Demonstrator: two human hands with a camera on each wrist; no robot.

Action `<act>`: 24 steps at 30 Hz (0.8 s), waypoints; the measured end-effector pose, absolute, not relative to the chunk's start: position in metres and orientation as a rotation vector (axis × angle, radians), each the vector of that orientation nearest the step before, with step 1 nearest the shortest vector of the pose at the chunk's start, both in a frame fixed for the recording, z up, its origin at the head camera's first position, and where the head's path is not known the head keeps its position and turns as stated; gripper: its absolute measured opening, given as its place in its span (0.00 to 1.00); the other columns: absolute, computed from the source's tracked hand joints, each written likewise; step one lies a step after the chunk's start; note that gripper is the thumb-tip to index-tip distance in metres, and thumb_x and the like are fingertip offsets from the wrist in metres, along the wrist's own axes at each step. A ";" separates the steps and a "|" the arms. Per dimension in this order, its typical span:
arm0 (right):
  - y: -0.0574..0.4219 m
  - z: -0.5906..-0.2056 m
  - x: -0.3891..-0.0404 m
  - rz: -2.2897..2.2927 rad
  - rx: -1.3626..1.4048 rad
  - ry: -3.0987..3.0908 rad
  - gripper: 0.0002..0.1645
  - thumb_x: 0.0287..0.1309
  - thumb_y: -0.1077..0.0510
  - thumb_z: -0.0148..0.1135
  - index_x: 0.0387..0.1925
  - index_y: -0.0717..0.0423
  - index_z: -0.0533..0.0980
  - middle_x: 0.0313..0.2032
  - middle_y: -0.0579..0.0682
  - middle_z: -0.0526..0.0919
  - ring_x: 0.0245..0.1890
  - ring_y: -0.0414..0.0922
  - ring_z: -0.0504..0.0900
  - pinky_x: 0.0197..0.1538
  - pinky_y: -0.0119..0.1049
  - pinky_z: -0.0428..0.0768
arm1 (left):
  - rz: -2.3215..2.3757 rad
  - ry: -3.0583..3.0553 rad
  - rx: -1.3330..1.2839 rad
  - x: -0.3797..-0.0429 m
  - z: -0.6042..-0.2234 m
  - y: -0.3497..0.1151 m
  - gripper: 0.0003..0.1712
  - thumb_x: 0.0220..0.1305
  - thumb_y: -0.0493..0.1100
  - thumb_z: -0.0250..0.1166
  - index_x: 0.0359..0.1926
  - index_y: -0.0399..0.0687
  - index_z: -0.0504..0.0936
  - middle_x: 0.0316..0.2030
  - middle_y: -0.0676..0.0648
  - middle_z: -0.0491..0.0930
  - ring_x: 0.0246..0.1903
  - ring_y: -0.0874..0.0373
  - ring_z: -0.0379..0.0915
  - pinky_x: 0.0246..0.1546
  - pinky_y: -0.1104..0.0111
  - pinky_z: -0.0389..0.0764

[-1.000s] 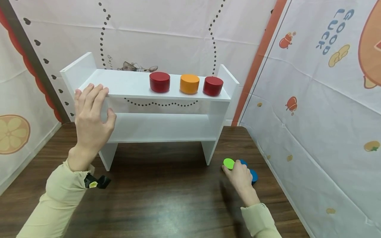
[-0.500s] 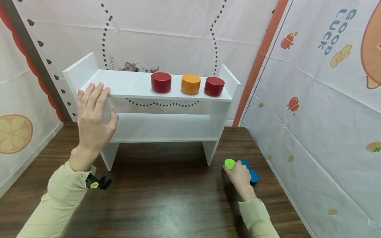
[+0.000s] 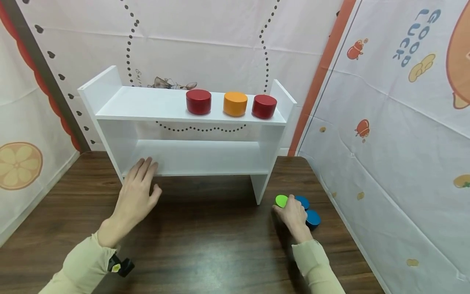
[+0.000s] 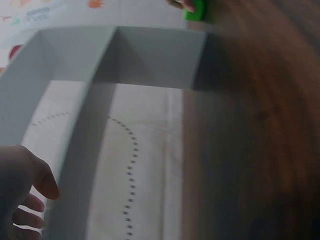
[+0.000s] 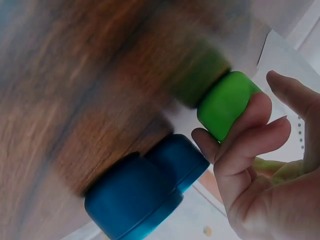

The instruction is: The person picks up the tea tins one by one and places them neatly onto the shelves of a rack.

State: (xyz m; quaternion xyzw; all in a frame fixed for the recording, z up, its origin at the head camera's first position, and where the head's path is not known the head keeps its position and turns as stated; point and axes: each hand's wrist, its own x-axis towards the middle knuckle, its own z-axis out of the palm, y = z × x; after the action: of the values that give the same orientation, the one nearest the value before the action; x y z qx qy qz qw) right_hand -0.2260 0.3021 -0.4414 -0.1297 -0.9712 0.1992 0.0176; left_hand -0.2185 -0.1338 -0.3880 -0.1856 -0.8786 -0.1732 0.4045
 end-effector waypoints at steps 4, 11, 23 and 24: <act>0.302 -0.445 -0.228 0.614 -0.385 -3.017 0.40 0.51 0.43 0.67 0.56 0.67 0.67 0.37 0.65 0.79 0.29 0.55 0.79 0.24 0.42 0.73 | -0.396 -2.244 -0.462 -0.218 -0.404 -0.139 0.31 0.51 0.33 0.57 0.60 0.31 0.71 0.61 0.29 0.70 0.63 0.33 0.63 0.66 0.44 0.62; 0.297 -0.450 -0.226 0.645 -0.368 -2.969 0.42 0.50 0.43 0.68 0.60 0.65 0.67 0.47 0.69 0.80 0.37 0.58 0.82 0.30 0.47 0.78 | -0.383 -2.217 -0.464 -0.221 -0.414 -0.141 0.33 0.52 0.33 0.57 0.63 0.33 0.70 0.62 0.31 0.70 0.65 0.36 0.62 0.68 0.46 0.61; 0.288 -0.420 -0.210 0.778 -0.163 -2.834 0.38 0.55 0.45 0.66 0.61 0.62 0.67 0.47 0.62 0.81 0.39 0.52 0.80 0.38 0.45 0.77 | -0.393 -2.169 -0.457 -0.225 -0.419 -0.141 0.32 0.51 0.32 0.57 0.62 0.32 0.71 0.61 0.31 0.71 0.64 0.36 0.64 0.68 0.46 0.61; 0.286 -0.416 -0.209 0.784 -0.146 -2.823 0.38 0.55 0.45 0.65 0.61 0.62 0.67 0.46 0.61 0.80 0.39 0.51 0.79 0.39 0.45 0.77 | -0.393 -2.170 -0.455 -0.225 -0.419 -0.141 0.33 0.51 0.32 0.57 0.62 0.32 0.71 0.61 0.31 0.71 0.64 0.36 0.64 0.68 0.46 0.61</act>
State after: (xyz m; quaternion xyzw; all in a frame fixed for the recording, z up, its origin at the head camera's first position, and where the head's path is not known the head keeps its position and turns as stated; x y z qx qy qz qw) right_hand -0.2085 0.2860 -0.4160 -0.0494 -0.9571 0.2660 0.1039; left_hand -0.2248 -0.1411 -0.4188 -0.1825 -0.8700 -0.1576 0.4301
